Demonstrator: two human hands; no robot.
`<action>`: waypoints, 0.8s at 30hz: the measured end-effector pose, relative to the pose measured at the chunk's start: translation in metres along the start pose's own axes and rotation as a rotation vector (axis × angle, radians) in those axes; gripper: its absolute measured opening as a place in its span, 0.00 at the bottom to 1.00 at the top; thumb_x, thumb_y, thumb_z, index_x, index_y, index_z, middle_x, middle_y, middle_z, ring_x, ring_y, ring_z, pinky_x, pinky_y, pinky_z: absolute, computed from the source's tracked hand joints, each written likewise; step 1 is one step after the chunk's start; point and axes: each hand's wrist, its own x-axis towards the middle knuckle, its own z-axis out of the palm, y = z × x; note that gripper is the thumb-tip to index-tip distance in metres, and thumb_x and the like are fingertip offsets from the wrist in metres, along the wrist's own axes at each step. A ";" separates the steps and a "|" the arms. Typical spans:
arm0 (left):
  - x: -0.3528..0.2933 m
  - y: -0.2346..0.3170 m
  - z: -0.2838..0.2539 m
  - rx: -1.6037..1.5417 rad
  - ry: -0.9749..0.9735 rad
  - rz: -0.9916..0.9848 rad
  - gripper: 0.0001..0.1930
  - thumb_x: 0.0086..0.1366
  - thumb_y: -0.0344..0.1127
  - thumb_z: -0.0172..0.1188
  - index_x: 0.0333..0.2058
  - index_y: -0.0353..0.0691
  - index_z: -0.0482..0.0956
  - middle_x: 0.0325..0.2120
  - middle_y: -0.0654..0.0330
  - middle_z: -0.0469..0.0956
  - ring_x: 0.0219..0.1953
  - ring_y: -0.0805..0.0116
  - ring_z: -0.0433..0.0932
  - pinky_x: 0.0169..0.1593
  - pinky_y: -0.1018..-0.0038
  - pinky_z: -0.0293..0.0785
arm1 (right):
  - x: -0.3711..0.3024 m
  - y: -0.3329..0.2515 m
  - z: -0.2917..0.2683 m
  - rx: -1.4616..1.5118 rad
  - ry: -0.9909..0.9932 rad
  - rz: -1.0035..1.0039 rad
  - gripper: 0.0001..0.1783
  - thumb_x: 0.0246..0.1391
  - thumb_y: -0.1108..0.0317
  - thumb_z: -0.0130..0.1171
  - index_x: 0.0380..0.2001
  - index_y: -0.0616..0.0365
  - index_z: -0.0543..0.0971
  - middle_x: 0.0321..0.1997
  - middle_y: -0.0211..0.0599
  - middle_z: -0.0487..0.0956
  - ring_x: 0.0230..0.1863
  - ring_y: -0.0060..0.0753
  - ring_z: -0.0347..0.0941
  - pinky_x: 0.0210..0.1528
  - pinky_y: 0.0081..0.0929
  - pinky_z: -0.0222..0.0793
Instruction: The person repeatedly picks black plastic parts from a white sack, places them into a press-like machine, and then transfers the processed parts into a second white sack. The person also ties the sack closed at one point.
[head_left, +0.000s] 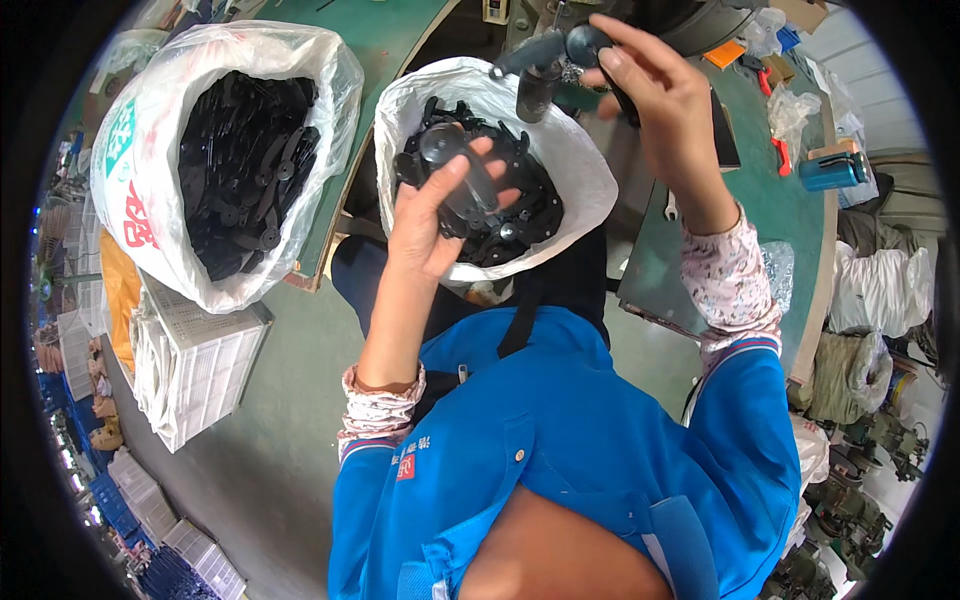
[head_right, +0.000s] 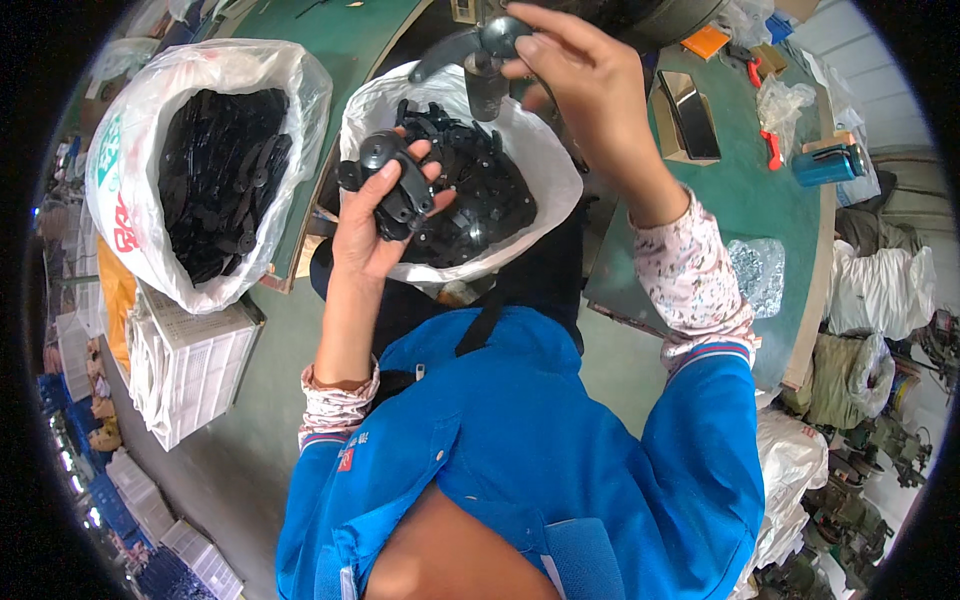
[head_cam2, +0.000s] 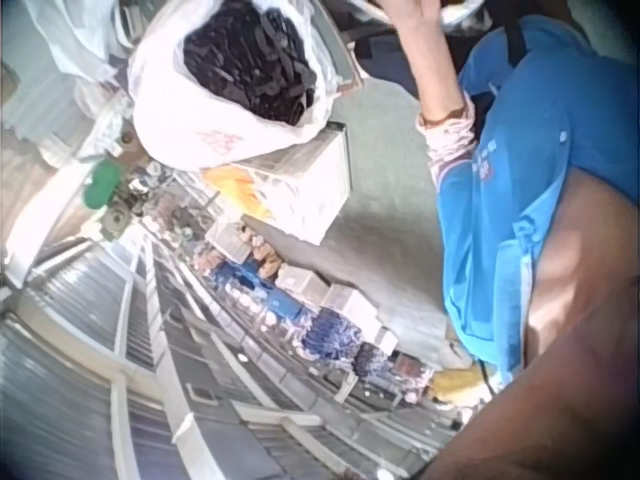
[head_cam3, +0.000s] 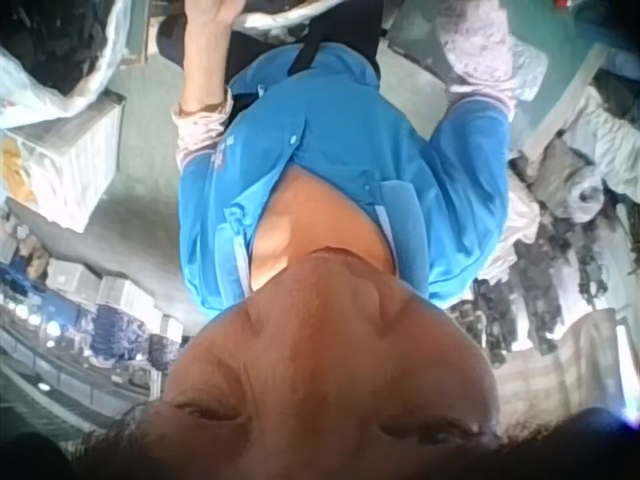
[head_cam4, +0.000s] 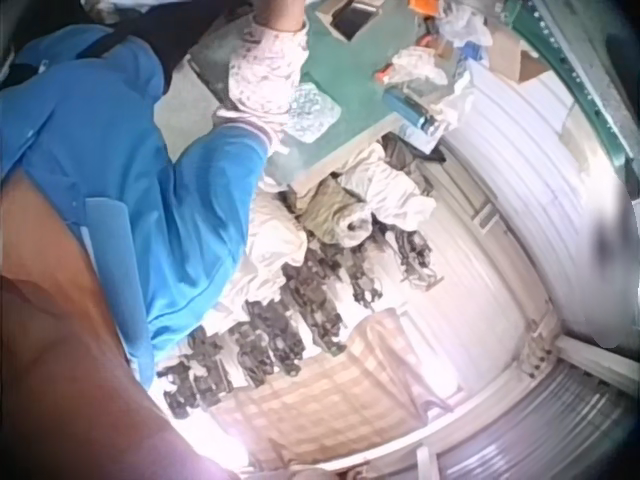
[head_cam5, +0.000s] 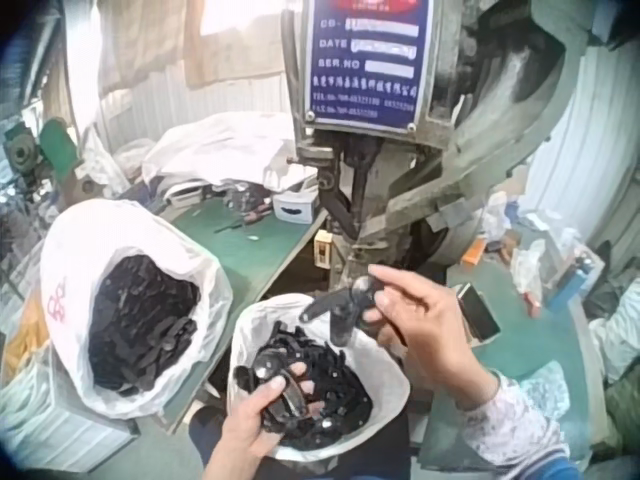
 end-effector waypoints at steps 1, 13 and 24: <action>-0.001 -0.002 0.000 -0.030 -0.029 -0.043 0.24 0.62 0.28 0.55 0.57 0.39 0.61 0.50 0.48 0.72 0.48 0.55 0.77 0.50 0.47 0.75 | 0.011 -0.013 0.008 0.040 0.080 0.056 0.18 0.58 0.65 0.55 0.49 0.62 0.74 0.29 0.34 0.78 0.21 0.17 0.69 0.19 0.14 0.62; -0.006 -0.006 0.015 -0.061 -0.120 -0.051 0.22 0.60 0.23 0.55 0.53 0.37 0.62 0.50 0.41 0.70 0.52 0.46 0.72 0.50 0.48 0.76 | 0.044 -0.016 0.012 0.079 -0.150 0.218 0.11 0.57 0.67 0.55 0.37 0.65 0.76 0.21 0.32 0.76 0.15 0.18 0.65 0.15 0.15 0.56; 0.004 -0.026 0.005 0.184 -0.060 0.085 0.19 0.56 0.23 0.60 0.47 0.36 0.68 0.40 0.53 0.76 0.42 0.59 0.79 0.44 0.62 0.81 | -0.047 0.042 0.040 -0.101 -0.265 0.052 0.16 0.51 0.70 0.63 0.41 0.67 0.77 0.34 0.37 0.80 0.33 0.22 0.76 0.35 0.19 0.72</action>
